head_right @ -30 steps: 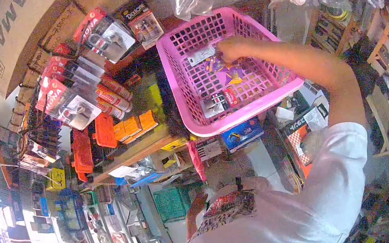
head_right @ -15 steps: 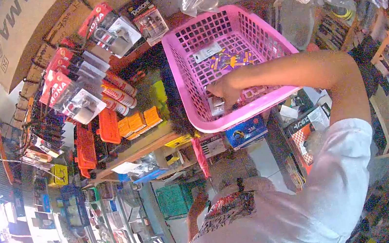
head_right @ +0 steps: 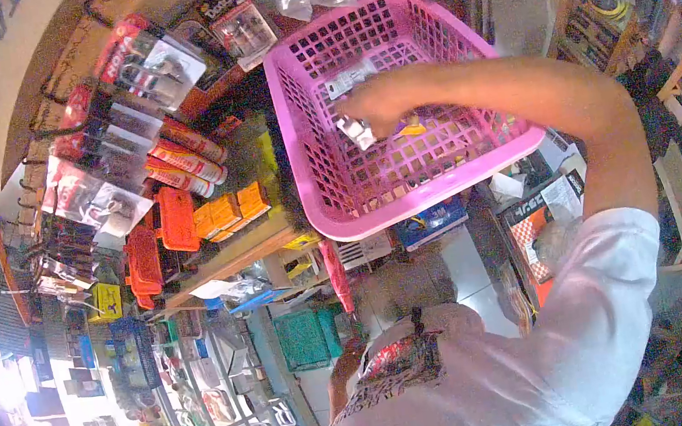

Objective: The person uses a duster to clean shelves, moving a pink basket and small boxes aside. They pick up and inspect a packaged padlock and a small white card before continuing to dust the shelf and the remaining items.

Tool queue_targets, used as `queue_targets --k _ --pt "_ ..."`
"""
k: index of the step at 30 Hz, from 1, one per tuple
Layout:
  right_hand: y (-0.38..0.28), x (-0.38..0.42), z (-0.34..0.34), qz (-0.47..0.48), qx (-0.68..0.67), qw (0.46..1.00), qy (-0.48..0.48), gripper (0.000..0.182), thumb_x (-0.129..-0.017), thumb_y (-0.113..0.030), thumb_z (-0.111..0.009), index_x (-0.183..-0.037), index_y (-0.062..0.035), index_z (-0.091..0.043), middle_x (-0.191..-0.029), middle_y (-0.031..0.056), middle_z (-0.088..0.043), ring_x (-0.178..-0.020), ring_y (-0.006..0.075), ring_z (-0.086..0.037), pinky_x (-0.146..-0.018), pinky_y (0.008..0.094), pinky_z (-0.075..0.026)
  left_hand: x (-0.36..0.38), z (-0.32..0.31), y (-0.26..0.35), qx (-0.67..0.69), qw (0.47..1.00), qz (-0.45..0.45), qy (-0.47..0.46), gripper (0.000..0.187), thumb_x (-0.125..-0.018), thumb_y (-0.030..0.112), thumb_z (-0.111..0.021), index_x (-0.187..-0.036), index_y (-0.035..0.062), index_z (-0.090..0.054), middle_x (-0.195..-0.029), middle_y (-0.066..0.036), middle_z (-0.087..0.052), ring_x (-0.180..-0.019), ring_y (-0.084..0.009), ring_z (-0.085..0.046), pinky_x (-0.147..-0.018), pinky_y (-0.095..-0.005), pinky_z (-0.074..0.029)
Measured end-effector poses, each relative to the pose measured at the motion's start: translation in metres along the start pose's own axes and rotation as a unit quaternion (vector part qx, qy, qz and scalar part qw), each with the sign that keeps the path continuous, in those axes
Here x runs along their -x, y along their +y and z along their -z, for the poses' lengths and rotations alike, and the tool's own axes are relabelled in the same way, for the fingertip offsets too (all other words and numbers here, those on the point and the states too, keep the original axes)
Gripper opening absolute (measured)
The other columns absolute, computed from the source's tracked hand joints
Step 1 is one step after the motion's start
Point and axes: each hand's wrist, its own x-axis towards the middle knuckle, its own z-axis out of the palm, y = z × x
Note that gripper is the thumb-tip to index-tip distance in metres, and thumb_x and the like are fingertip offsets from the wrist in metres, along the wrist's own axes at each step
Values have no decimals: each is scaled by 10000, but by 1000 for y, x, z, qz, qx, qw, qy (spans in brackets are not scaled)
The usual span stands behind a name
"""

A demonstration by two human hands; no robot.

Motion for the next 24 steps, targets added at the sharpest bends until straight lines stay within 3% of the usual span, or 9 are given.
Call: queue_targets --k 1,3,6,9,15,19,24 --pt "9 5 6 40 8 998 55 649 -606 -165 -803 -1179 -32 -529 -975 214 -638 -973 387 -603 -859 486 -472 2 1 3 4 1000 6 -2 411 -954 157 -546 -1345 57 -473 -1178 -116 -552 -1145 -243 -528 -1059 -395 -379" --pt "16 7 26 14 48 996 71 565 -676 -254 -751 -1155 -21 -563 -965 226 -632 -977 391 -595 -919 497 -435 5 0 8 8 1000 16 -8 408 -959 165 -540 -1345 55 -471 -1191 -117 -546 -1154 -242 -522 -1063 -394 -374" --pt "48 -12 21 20 -45 997 59 464 -803 -383 -629 -1066 -1 -624 -928 231 -644 -982 403 -597 -967 501 -396 5 -1 18 17 999 27 -15 405 -966 178 -531 -1346 52 -468 -1209 -117 -537 -1167 -242 -515 -1069 -392 -367" --pt "47 -16 18 18 -23 997 65 495 -889 -464 -493 -964 -6 -667 -875 220 -663 -919 402 -625 -925 497 -430 6 -1 27 29 999 35 -18 402 -974 191 -522 -1346 49 -466 -1227 -118 -528 -1181 -242 -507 -1075 -391 -361" --pt "36 8 51 -31 31 988 146 482 -910 -471 -483 -880 -23 -659 -800 193 -665 -771 384 -650 -757 480 -508 4 8 47 59 997 40 -26 399 -989 216 -504 -1347 44 -461 -1264 -119 -511 -1208 -242 -491 -1087 -388 -347" --pt "-4 63 93 -27 -21 978 205 417 -868 -435 -550 -817 -43 -685 -808 185 -687 -787 378 -671 -698 490 -513 -6 32 67 91 995 31 -41 399 -999 233 -492 -1348 40 -457 -1288 -120 -499 -1226 -241 -480 -1095 -386 -338" --pt "-62 145 83 127 61 912 386 329 -847 -352 -611 -688 -66 -582 -674 124 -571 -693 331 -575 -635 468 -455 -32 86 119 152 983 -23 -101 402 -1012 254 -477 -1348 35 -453 -1318 -121 -485 -1249 -241 -467 -1105 -383 -327"
